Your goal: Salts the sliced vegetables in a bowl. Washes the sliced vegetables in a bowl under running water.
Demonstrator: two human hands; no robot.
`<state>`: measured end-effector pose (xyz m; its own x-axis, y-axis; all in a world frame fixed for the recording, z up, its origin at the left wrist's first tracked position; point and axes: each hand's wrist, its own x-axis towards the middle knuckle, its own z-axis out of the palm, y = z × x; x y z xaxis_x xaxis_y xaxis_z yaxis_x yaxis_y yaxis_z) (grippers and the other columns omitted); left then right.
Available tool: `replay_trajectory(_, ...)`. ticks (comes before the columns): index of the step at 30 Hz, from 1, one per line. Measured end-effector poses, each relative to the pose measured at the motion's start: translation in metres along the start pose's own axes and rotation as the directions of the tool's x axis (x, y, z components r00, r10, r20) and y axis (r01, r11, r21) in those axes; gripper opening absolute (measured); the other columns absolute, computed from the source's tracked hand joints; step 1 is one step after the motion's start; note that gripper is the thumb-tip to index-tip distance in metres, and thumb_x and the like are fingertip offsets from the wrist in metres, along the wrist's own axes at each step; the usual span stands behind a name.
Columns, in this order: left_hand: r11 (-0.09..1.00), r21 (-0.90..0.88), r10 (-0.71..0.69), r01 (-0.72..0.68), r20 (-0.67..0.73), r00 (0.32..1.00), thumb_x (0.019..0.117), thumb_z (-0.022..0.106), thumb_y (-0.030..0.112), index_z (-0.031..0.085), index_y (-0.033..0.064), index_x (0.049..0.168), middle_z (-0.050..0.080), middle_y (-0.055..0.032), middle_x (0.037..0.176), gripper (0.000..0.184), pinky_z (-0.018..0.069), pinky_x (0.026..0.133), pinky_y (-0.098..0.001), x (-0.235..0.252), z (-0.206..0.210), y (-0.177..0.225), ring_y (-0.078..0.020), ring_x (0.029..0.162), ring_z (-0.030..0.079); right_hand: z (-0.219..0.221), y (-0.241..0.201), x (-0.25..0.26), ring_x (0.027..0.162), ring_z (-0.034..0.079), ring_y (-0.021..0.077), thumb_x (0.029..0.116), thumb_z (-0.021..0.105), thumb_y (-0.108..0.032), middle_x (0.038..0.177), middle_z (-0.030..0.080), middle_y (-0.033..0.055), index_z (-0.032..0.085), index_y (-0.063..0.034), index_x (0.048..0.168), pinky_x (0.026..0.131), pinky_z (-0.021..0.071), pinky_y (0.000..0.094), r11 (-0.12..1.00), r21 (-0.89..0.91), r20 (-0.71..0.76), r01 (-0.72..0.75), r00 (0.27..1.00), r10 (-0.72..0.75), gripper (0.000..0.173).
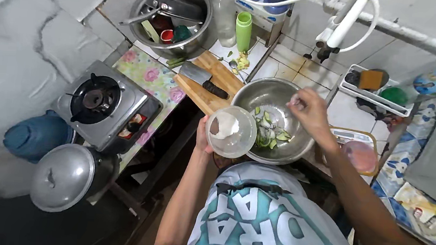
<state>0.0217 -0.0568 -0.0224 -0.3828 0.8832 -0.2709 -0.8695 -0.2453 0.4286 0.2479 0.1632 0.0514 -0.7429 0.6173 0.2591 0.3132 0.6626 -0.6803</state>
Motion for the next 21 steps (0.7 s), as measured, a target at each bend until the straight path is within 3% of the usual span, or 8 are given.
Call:
replay_trajectory(2, 1.0, 0.018, 0.004, -0.006, 0.117, 0.993, 0.0961, 0.059, 0.046, 0.071, 0.0111, 0.119, 0.075, -0.0101, 0.105, 0.043, 0.0616, 0.086, -0.0397, 0.003, -0.001, -0.004, -0.0198, 0.097, 0.073, -0.012, -0.021, 0.0, 0.078, 0.06, 0.0203, 0.091, 0.068, -0.004, 0.093, 0.059, 0.0134, 0.063, -0.0003, 0.092, 0.067, 0.0529, 0.0335, 0.994, -0.046, -0.159, 0.098, 0.982, -0.104, 0.006)
replay_trajectory(4, 0.998, 0.048, 0.022, -0.034, 0.232, 0.972, 0.0881, 0.071, 0.049, 0.072, 0.0116, 0.124, 0.075, -0.0086, 0.108, 0.052, 0.0608, 0.087, -0.0367, 0.011, -0.001, -0.006, -0.0172, 0.099, 0.073, 0.007, -0.02, -0.004, 0.079, 0.064, 0.0237, 0.0909, 0.067, -0.003, 0.09, 0.063, 0.0163, 0.065, 0.0033, 0.088, 0.07, 0.0562, 0.0354, 0.985, -0.094, -0.237, 0.142, 0.958, -0.161, 0.008)
replay_trajectory(6, 0.999, 0.046, 0.013, -0.027, 0.283, 0.959, 0.0878, 0.071, 0.05, 0.07, 0.0123, 0.127, 0.074, -0.0082, 0.112, 0.054, 0.0604, 0.089, -0.0365, 0.017, -0.002, -0.009, -0.0171, 0.102, 0.072, 0.049, 0.014, -0.029, 0.093, 0.07, 0.0379, 0.0917, 0.065, 0.001, 0.099, 0.069, 0.0249, 0.071, 0.0084, 0.093, 0.084, 0.0583, 0.0511, 0.989, -0.132, 0.055, 0.059, 0.997, -0.052, 0.01)
replay_trajectory(8, 0.999, 0.028, -0.026, 0.018, 0.292, 0.956, 0.087, 0.072, 0.049, 0.068, 0.0129, 0.13, 0.073, -0.0091, 0.116, 0.056, 0.0594, 0.092, -0.0387, 0.019, -0.004, -0.01, -0.0186, 0.106, 0.071, 0.079, 0.05, -0.051, 0.131, 0.055, 0.0472, 0.0958, 0.057, 0.004, 0.139, 0.059, 0.0292, 0.068, 0.007, 0.122, 0.111, 0.0428, 0.0602, 0.971, -0.209, 0.529, -0.116, 0.821, 0.212, 0.029)
replay_trajectory(10, 0.998, 0.057, 0.013, -0.028, 0.256, 0.967, 0.0847, 0.075, 0.05, 0.071, 0.0129, 0.123, 0.074, -0.0083, 0.111, 0.053, 0.0604, 0.089, -0.0382, 0.023, 0.0, -0.003, -0.018, 0.101, 0.072, 0.068, 0.051, -0.038, 0.145, 0.042, 0.0437, 0.097, 0.06, -0.001, 0.154, 0.048, 0.0254, 0.063, 0.0019, 0.136, 0.12, 0.0329, 0.0564, 0.946, -0.215, 0.593, -0.244, 0.737, 0.325, 0.04)
replay_trajectory(13, 0.99, 0.091, 0.107, -0.11, 0.038, 0.994, 0.101, 0.051, 0.046, 0.073, 0.0159, 0.109, 0.076, -0.0053, 0.101, 0.038, 0.0619, 0.084, -0.0388, 0.01, -0.019, -0.002, -0.0161, 0.095, 0.073, 0.015, 0.034, -0.042, 0.122, 0.062, 0.042, 0.0945, 0.068, -0.001, 0.134, 0.063, 0.0243, 0.066, 0.0012, 0.13, 0.105, 0.0488, 0.059, 0.961, -0.021, 0.258, -0.277, 0.927, 0.273, 0.036)
replay_trajectory(16, 0.994, -0.023, 0.108, -0.111, -0.121, 0.987, 0.1058, 0.021, 0.057, 0.061, 0.014, 0.129, 0.071, -0.0116, 0.117, 0.064, 0.0584, 0.09, -0.0507, 0.01, -0.028, 0.001, -0.0259, 0.108, 0.069, -0.029, 0.04, -0.041, 0.094, 0.069, 0.0374, 0.0976, 0.064, 0.0, 0.114, 0.067, 0.0234, 0.065, 0.0009, 0.121, 0.083, 0.0572, 0.0548, 0.971, -0.081, 0.012, -0.223, 0.974, 0.225, 0.023)
replay_trajectory(21, 0.989, -0.122, 0.061, -0.08, -0.148, 0.987, 0.0995, 0.012, 0.072, 0.062, 0.0174, 0.126, 0.071, -0.0118, 0.117, 0.079, 0.0597, 0.086, -0.0525, 0.005, -0.016, 0.001, -0.0282, 0.107, 0.07, -0.005, 0.073, -0.028, 0.098, 0.068, 0.0443, 0.0948, 0.064, 0.006, 0.109, 0.067, 0.0271, 0.069, 0.0044, 0.11, 0.089, 0.0557, 0.0599, 0.957, -0.256, 0.13, -0.135, 0.976, 0.172, 0.016)
